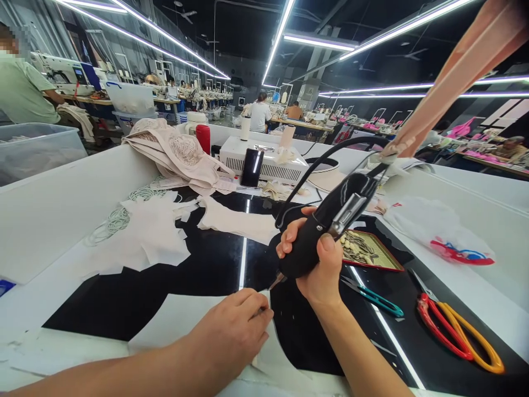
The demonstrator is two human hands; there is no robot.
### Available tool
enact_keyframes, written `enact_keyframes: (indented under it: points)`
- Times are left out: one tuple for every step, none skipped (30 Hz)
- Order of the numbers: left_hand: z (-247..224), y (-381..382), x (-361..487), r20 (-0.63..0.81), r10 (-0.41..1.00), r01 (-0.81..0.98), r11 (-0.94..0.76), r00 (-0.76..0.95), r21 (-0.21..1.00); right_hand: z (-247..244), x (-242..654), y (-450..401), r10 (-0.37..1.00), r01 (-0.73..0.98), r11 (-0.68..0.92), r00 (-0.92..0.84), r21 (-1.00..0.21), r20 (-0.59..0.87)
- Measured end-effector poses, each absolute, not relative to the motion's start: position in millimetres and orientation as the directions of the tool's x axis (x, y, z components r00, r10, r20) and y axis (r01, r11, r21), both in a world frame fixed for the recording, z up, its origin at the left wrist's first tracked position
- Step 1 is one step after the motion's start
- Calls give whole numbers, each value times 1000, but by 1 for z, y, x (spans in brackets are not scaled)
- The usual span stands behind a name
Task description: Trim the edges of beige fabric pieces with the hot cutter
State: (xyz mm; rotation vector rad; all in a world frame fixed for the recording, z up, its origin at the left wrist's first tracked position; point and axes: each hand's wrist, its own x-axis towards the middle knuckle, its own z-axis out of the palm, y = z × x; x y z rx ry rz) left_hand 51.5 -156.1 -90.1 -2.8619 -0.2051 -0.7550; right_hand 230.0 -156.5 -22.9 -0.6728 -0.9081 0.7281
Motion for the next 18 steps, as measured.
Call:
enact_keyframes:
  points:
    - [-90,-156,51,496,85,174,-976,864,-134,-23,230,-158,790,-264,577,423,-773,445]
    - [-90,-156,51,497,84,172,-976,864,-134,-23,229,-159,790,-261,575,426,-775,442]
    - [-90,-155,51,500,85,173,-976,862,-132,-23,229,-159,790,-259,573,428,-777,440]
    - [-91,-155,51,506,84,173,-976,858,-131,-23,228,-160,789,-256,573,428,-778,440]
    - [-91,-155,51,508,84,174,-976,857,-132,-24,228,-160,788,-253,574,429,-779,442]
    - [-91,-155,51,505,85,175,-975,859,-133,-24,228,-161,786,-251,577,432,-778,443]
    - [-91,-155,51,495,85,175,-975,865,-139,-24,228,-161,783,-249,579,436,-777,444]
    - [-91,-155,50,480,82,173,-974,873,-148,-25,228,-161,781,-247,580,440,-776,444]
    - [-91,-156,50,462,79,170,-972,883,-160,-25,228,-160,778,-243,582,443,-776,445]
    - [-90,-156,50,445,76,168,-971,892,-171,-25,228,-160,778,-240,582,444,-777,445]
    - [-89,-156,49,434,74,167,-970,898,-179,-25,228,-160,777,-236,581,445,-779,445]
    - [-89,-157,49,428,69,162,-969,901,-186,-24,227,-160,777,-233,579,447,-781,443]
    - [-88,-157,48,420,61,154,-969,905,-191,-24,227,-160,776,-230,579,450,-782,442]
    - [-87,-157,48,413,55,146,-970,909,-194,-24,227,-160,775,-229,579,453,-782,441]
    - [-86,-157,48,406,51,141,-971,912,-195,-24,227,-160,773,-227,580,456,-782,441]
    - [-86,-157,48,401,51,139,-971,915,-195,-24,227,-160,772,-226,581,459,-782,441]
    - [-85,-157,48,391,51,137,-971,919,-197,-24,227,-160,771,-225,580,460,-783,440]
    - [-85,-156,48,382,51,136,-970,923,-199,-24,227,-160,771,-223,579,461,-784,439]
